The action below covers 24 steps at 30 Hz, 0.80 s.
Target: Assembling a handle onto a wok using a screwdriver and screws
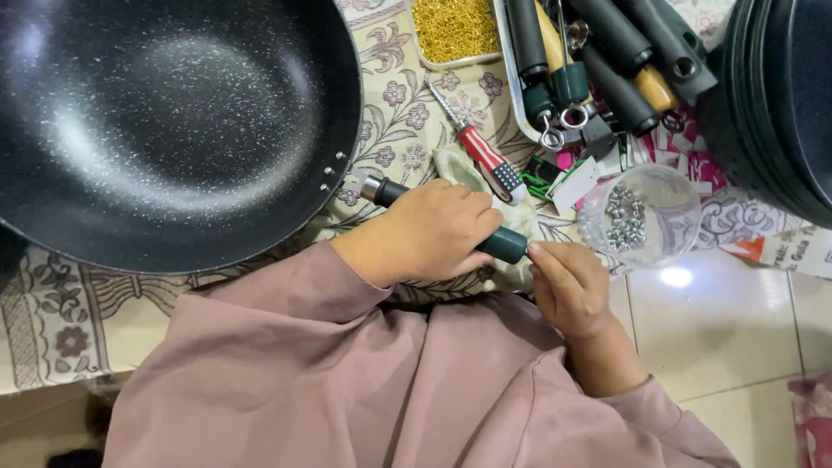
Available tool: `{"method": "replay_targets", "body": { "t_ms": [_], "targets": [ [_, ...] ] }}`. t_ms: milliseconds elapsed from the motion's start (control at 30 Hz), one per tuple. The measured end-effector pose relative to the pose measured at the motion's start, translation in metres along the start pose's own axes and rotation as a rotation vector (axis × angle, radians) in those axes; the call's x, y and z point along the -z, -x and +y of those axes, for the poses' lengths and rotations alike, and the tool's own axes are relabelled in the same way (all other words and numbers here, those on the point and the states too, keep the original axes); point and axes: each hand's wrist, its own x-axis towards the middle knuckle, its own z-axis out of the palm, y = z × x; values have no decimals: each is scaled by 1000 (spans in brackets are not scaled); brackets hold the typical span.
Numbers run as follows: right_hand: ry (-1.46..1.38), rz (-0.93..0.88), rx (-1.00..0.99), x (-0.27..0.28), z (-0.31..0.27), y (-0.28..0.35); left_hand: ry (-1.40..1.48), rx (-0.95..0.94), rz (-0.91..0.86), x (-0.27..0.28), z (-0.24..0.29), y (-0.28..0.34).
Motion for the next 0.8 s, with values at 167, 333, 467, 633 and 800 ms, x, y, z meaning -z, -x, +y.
{"method": "replay_targets", "body": {
  "t_ms": [167, 333, 467, 633, 800],
  "targets": [
    [-120, -23, -54, -11, 5, 13, -31, 11, 11, 2, 2, 2],
    [-87, -70, 48, -17, 12, 11, -46, 17, 5, -6, 2, 6],
    [-58, -70, 70, -18, 9, 8, -18, 7, 30, -1, 5, 8],
    [-81, -43, 36, -24, 10, 9, -46, 70, 136, 37, 2, 21],
    [-47, 45, 39, -30, 12, 8, -410, 430, 179, 74, -8, 58]
  ]
}}
